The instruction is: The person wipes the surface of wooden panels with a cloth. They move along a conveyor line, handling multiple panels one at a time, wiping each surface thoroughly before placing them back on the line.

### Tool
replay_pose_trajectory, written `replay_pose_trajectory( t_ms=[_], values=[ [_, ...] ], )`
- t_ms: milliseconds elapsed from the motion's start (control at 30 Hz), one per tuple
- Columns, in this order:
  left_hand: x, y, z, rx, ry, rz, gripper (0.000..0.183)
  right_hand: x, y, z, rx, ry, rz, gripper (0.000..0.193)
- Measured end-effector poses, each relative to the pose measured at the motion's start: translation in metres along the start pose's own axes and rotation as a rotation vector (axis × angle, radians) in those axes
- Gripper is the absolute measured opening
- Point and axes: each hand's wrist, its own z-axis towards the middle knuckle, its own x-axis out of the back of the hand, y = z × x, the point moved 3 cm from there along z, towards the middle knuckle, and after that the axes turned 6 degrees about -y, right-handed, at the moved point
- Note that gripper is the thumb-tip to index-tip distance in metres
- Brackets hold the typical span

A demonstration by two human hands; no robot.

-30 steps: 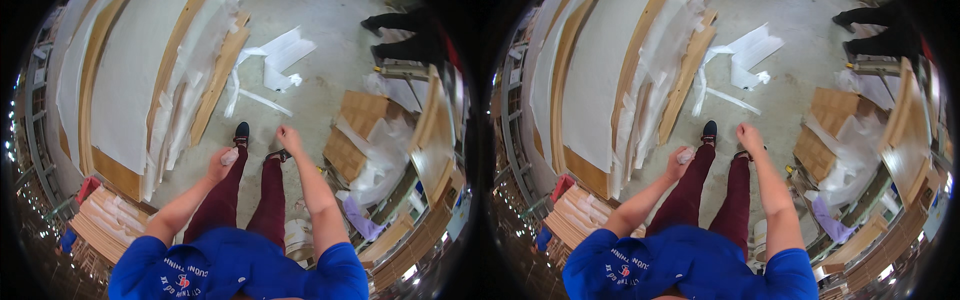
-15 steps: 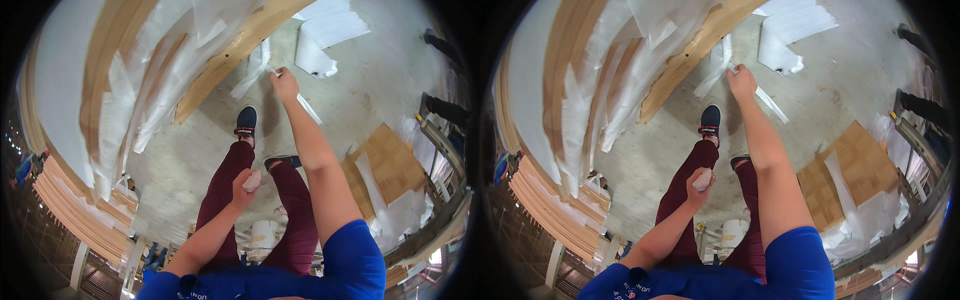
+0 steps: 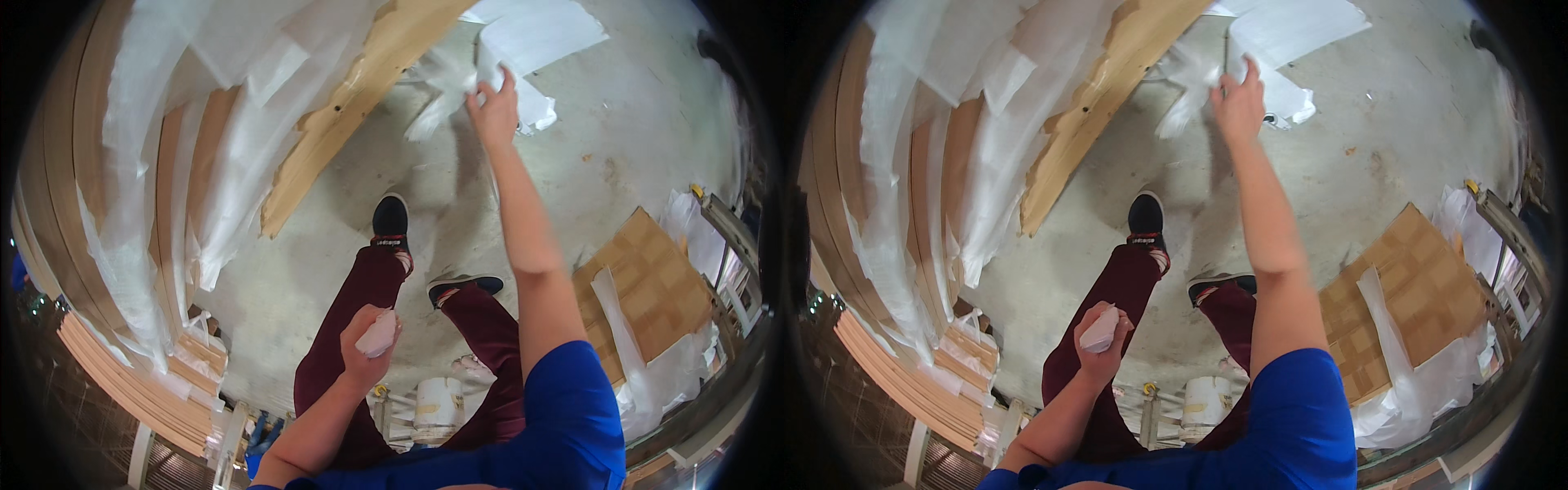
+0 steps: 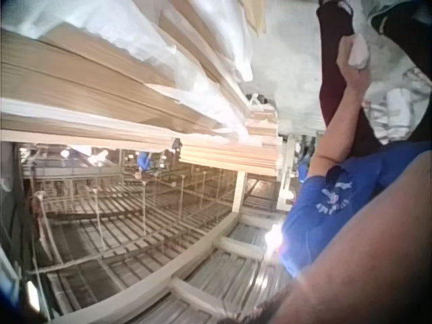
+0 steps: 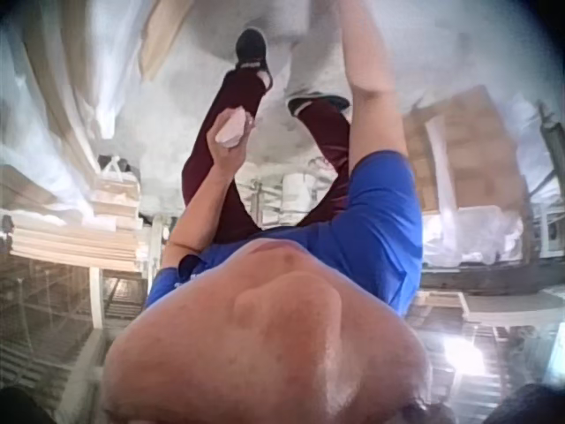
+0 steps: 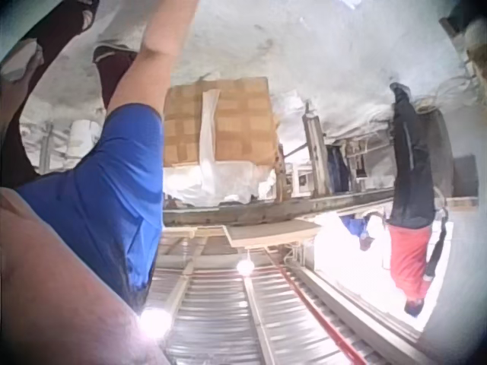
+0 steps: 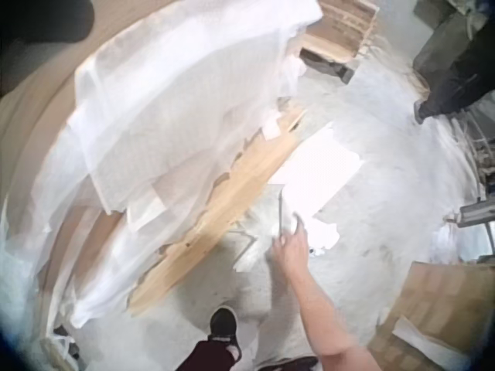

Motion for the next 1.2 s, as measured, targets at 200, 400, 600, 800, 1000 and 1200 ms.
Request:
replay_pose_trajectory(
  t_ms=[200, 400, 600, 800, 1000, 1200],
  values=[
    [-0.029, 0.002, 0.005, 0.052, -0.127, -0.151, 0.017, 0.061, 0.107, 0.039, -0.458, -0.472, 0.264, 0.018],
    [-0.055, -0.029, -0.013, 0.251, -0.133, 0.148, 0.019, 0.145, 0.096, -0.138, -1.108, 0.135, 1.703, 0.018],
    [-0.083, -0.062, -0.057, 0.341, -0.404, 0.389, 0.027, 0.442, 0.209, -0.429, -0.915, 1.56, 1.6, 0.023],
    [-0.083, -0.042, -0.086, 0.34, -0.552, 0.631, 0.03, 0.556, 0.211, -0.587, -1.419, 1.04, 0.148, 0.035],
    [-0.086, -0.021, -0.09, 0.372, -0.523, 0.707, 0.023, 0.41, 0.318, -0.555, -1.39, 0.158, 0.799, 0.029],
    [-0.127, -0.034, -0.086, 0.304, -0.527, 0.605, 0.021, 0.425, 0.398, -0.52, -1.287, -0.089, 0.257, 0.029]
  ],
)
